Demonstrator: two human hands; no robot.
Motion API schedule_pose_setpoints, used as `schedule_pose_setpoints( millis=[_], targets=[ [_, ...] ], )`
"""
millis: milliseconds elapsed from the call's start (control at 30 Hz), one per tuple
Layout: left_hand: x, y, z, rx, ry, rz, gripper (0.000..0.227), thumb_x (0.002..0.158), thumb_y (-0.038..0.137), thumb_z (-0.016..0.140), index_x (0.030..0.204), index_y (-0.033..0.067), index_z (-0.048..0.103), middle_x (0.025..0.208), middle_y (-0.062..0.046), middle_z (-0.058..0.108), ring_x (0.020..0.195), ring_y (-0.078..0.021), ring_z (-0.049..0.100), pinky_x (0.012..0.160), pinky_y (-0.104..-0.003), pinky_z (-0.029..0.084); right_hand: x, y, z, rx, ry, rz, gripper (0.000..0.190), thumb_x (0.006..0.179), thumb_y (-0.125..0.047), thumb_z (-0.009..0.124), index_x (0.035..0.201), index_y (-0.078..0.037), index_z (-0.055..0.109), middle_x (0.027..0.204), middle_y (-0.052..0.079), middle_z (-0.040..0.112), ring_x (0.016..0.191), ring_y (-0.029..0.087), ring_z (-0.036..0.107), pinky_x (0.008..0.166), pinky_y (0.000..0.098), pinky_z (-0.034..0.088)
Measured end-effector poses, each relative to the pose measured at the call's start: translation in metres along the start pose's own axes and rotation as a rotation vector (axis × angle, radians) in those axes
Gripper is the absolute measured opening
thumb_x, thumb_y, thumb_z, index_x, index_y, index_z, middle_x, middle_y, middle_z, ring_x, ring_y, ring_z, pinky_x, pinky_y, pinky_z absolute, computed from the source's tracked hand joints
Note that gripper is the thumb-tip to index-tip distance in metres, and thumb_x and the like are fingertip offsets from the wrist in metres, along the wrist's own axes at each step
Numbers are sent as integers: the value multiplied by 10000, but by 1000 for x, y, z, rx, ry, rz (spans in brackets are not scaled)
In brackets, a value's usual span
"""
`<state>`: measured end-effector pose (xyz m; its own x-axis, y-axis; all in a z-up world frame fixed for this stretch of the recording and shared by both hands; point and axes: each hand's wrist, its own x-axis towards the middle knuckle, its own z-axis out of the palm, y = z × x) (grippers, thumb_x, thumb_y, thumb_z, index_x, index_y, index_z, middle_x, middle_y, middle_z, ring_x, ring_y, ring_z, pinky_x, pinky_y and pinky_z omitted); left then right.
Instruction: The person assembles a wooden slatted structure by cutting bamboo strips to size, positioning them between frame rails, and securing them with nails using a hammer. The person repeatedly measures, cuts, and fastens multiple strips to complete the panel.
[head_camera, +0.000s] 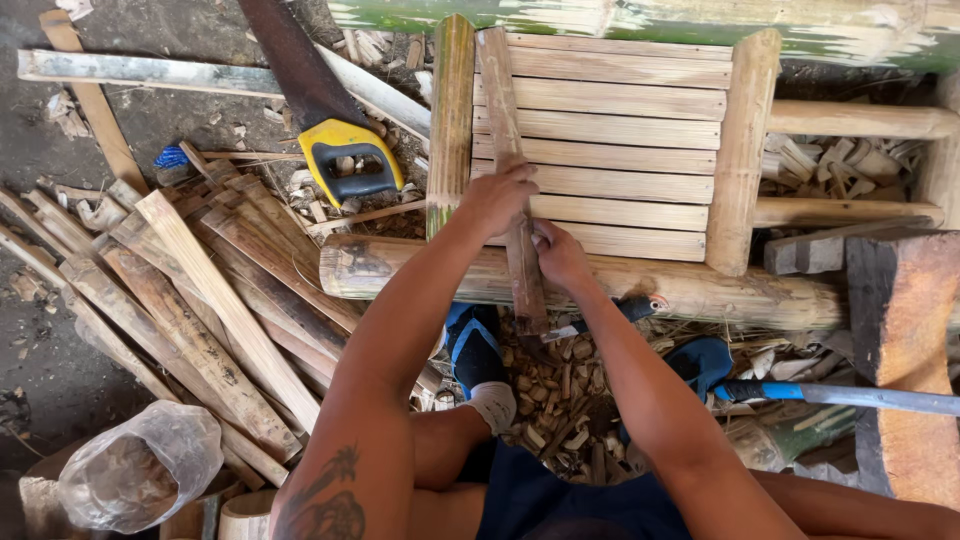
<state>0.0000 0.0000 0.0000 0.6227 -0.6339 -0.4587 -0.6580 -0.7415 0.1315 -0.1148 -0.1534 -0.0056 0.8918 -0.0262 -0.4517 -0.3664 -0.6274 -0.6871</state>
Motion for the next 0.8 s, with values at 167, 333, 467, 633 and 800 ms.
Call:
schedule_pose_setpoints(
  millis=[167,333,467,633,800],
  targets=[
    [-30,23,-24,-261,166,-130,769,902,386,739,1564,265,367,1670,27,208,1583,-280,174,1062,-448,511,4,41,-1,-9,151,-127,385,1020,-176,511,1390,-117,602,1257,213,686,1119,423,648,929,500,522],
    [-23,52,-12,-558,366,-229,844,849,227,753,1584,184,341,1682,-18,201,1467,-279,355,1071,-405,518,2,62,-17,7,253,-58,294,1023,-209,495,1246,-103,656,1126,203,721,1023,437,665,844,530,527],
    [-11,53,-6,-870,444,-577,854,880,200,744,1584,39,290,1582,-174,308,1219,-306,583,939,-359,588,1,47,-26,-17,246,48,382,1062,-400,551,1099,-52,703,998,214,713,939,423,668,816,515,520],
    [-14,56,17,-1586,401,-647,414,954,258,674,1276,-2,653,1072,-170,776,814,-209,751,659,-330,592,-11,26,-39,81,161,21,464,965,-514,606,1073,-93,767,872,167,719,801,346,690,720,472,527],
    [1,68,36,-1626,517,-556,334,957,265,638,1164,8,690,956,-66,750,780,-169,740,615,-307,579,-8,21,-48,140,185,161,475,966,-530,627,1041,-85,774,739,142,711,668,265,677,652,432,518]
  ],
)
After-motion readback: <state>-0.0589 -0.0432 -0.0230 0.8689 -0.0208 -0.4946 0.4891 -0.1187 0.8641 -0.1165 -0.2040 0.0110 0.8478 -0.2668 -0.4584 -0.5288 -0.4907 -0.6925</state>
